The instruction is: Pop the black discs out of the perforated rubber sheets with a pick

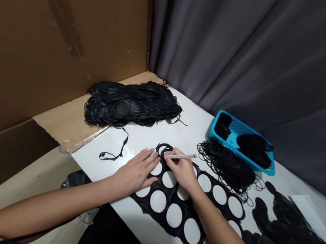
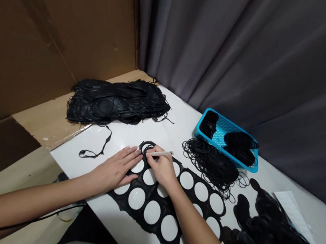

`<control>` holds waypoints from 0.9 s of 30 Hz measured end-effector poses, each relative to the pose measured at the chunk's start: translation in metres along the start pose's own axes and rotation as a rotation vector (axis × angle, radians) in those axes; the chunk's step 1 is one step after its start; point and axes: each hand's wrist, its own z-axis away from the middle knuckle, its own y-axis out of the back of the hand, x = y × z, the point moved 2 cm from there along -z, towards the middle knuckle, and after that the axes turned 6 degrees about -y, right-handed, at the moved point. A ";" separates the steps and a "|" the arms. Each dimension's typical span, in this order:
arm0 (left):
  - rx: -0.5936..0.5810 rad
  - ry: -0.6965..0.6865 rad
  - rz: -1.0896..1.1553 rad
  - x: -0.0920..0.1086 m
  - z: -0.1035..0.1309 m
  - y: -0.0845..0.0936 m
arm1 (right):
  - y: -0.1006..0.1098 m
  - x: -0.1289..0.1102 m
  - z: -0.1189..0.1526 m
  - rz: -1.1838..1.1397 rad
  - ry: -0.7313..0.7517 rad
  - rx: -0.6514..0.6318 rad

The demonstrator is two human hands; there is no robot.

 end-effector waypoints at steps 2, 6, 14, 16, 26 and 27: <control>0.001 -0.001 0.001 0.000 0.000 0.000 | 0.000 0.000 -0.001 0.001 -0.005 0.007; 0.016 -0.001 0.014 0.000 0.001 -0.002 | 0.001 0.002 -0.001 0.037 -0.008 -0.002; 0.018 -0.008 0.012 -0.001 0.000 -0.003 | -0.017 -0.001 0.018 0.516 0.320 0.005; 0.011 -0.014 -0.003 -0.001 0.000 -0.001 | -0.011 0.000 0.008 0.609 0.338 0.047; 0.040 -0.061 0.027 -0.015 -0.003 0.011 | 0.131 0.028 -0.013 -0.148 -0.122 0.683; 0.041 -0.067 0.032 -0.019 -0.004 0.012 | 0.138 0.032 0.002 -0.237 -0.163 0.675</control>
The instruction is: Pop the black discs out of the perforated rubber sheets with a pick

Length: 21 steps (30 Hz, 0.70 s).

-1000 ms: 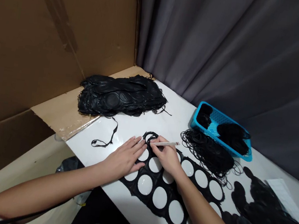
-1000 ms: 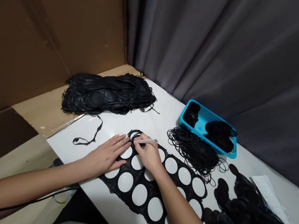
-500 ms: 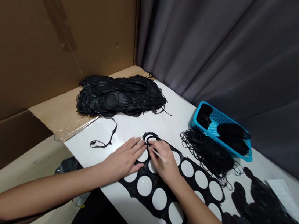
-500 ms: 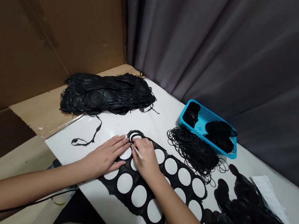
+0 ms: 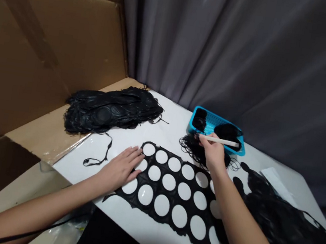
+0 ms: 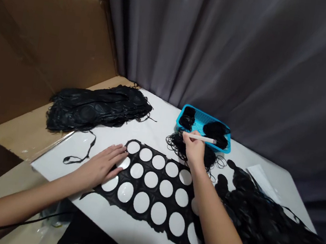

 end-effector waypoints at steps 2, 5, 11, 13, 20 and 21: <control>0.009 -0.006 0.024 -0.008 -0.004 0.002 | 0.027 0.008 0.021 -0.141 -0.149 -0.041; 0.040 -0.024 0.063 -0.009 -0.018 0.005 | 0.064 0.022 0.059 -0.430 -0.448 -0.099; -0.031 -0.234 0.209 0.053 -0.065 0.004 | 0.129 0.039 0.110 -0.804 -0.715 0.000; -0.092 -0.338 0.268 0.085 -0.079 -0.003 | 0.144 0.041 0.120 -0.848 -0.682 0.076; -0.170 -0.554 0.318 0.165 -0.102 -0.042 | 0.148 0.053 0.154 -0.302 -0.405 -0.088; -0.168 -0.555 0.303 0.170 -0.103 -0.047 | 0.146 0.056 0.158 -0.189 -0.365 -0.127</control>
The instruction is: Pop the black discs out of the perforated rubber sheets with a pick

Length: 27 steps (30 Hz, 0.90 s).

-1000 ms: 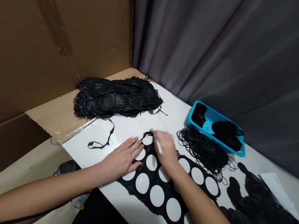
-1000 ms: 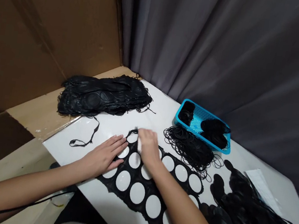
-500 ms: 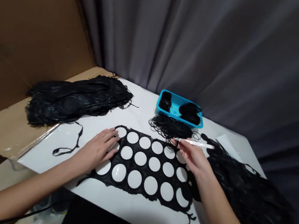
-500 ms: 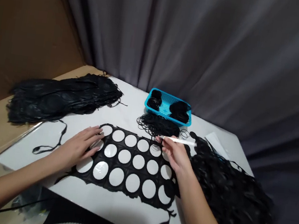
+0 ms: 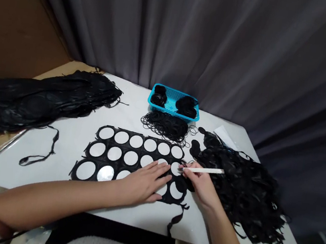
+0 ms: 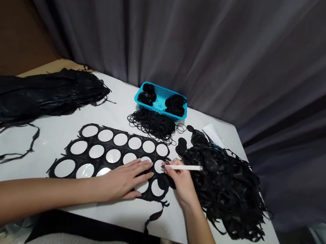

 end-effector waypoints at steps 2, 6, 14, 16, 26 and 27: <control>0.002 0.013 -0.013 0.000 -0.004 -0.008 | -0.002 0.007 0.004 0.188 0.050 -0.030; 0.004 0.044 -0.001 -0.004 -0.004 -0.013 | -0.005 0.011 0.007 0.396 0.129 -0.044; -0.052 0.061 0.032 -0.005 -0.004 -0.009 | -0.006 0.004 0.005 0.476 0.165 -0.069; -0.048 0.063 0.039 -0.004 -0.004 -0.009 | -0.007 0.004 0.007 0.514 0.181 -0.071; -0.018 0.135 0.034 -0.001 -0.002 -0.011 | 0.007 -0.011 -0.002 1.029 0.581 0.224; -0.021 0.132 0.034 -0.001 -0.003 -0.011 | 0.020 -0.017 -0.009 1.040 0.582 0.387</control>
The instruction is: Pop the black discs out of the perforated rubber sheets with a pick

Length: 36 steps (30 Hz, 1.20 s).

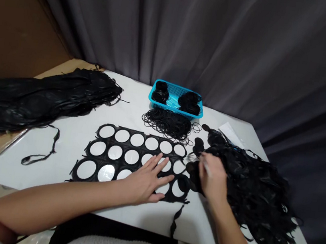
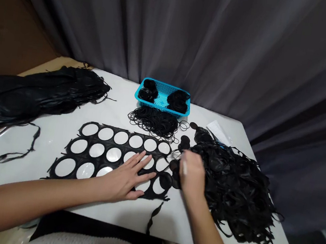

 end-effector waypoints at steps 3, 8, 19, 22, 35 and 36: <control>-0.006 -0.006 0.002 -0.001 0.000 0.001 | 0.017 0.027 -0.024 0.099 -0.201 0.220; -0.002 -0.033 -0.012 -0.004 0.012 0.010 | 0.007 0.020 -0.034 -0.417 -0.428 -0.055; -0.010 -0.013 -0.040 -0.007 0.043 0.012 | -0.038 -0.048 0.007 -0.863 -0.377 -0.595; -0.009 -0.010 -0.028 -0.007 0.043 0.010 | -0.030 -0.048 0.001 -0.738 -0.292 -0.514; 0.036 -0.005 0.003 -0.007 0.044 0.010 | -0.034 -0.038 0.001 -0.878 -0.522 -0.553; 0.038 -0.005 0.006 -0.007 0.044 0.010 | -0.032 -0.043 0.004 -0.828 -0.461 -0.601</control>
